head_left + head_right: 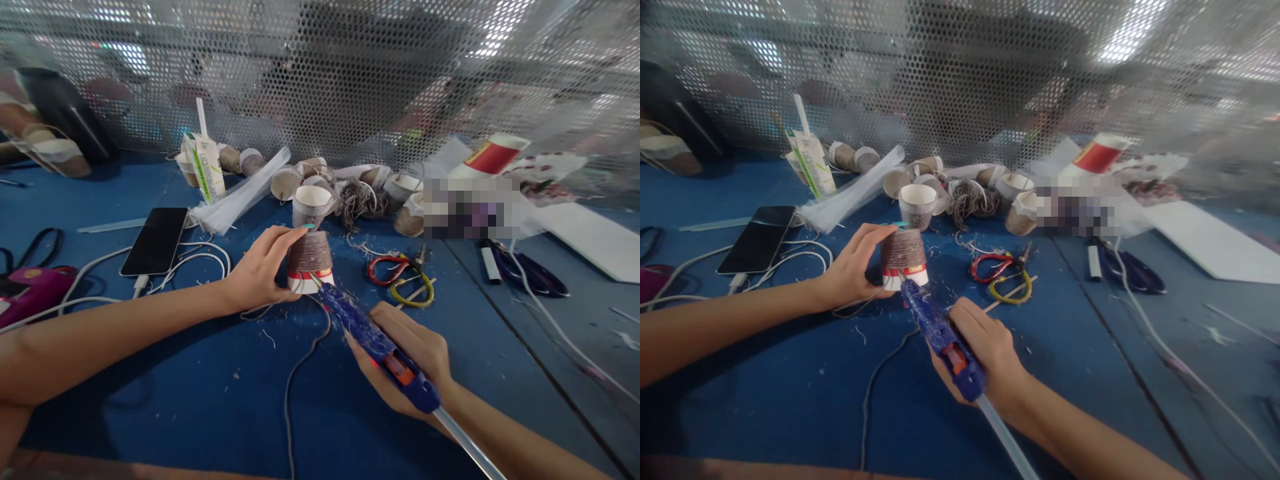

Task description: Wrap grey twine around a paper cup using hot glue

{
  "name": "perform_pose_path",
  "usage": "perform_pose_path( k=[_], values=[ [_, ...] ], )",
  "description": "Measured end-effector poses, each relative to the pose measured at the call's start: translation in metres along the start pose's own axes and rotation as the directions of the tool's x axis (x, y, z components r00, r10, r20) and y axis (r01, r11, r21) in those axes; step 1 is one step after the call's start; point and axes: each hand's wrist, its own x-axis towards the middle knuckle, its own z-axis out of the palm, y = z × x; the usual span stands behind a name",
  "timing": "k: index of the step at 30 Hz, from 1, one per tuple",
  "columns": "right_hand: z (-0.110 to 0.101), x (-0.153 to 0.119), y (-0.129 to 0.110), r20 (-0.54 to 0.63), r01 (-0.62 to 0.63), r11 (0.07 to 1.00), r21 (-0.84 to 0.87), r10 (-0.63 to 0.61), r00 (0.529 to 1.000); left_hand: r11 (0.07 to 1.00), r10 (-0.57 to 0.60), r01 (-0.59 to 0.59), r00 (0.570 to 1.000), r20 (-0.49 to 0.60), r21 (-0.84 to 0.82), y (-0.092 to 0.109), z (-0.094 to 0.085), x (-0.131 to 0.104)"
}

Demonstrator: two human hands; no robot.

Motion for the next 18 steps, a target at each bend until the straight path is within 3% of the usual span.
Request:
perform_pose_path(
  k=[6,18],
  values=[
    [0.0042,-0.005,0.0054,0.021,0.093,0.996,-0.008,-0.093,0.995,0.997,0.051,-0.05,0.998,-0.03,0.054,0.0015,-0.0035,0.0014],
    [0.003,-0.002,-0.0018,0.016,0.023,1.0,0.012,-0.023,1.0,0.995,0.097,-0.093,0.99,-0.105,0.044,0.0028,-0.0032,0.0035]
  ],
)
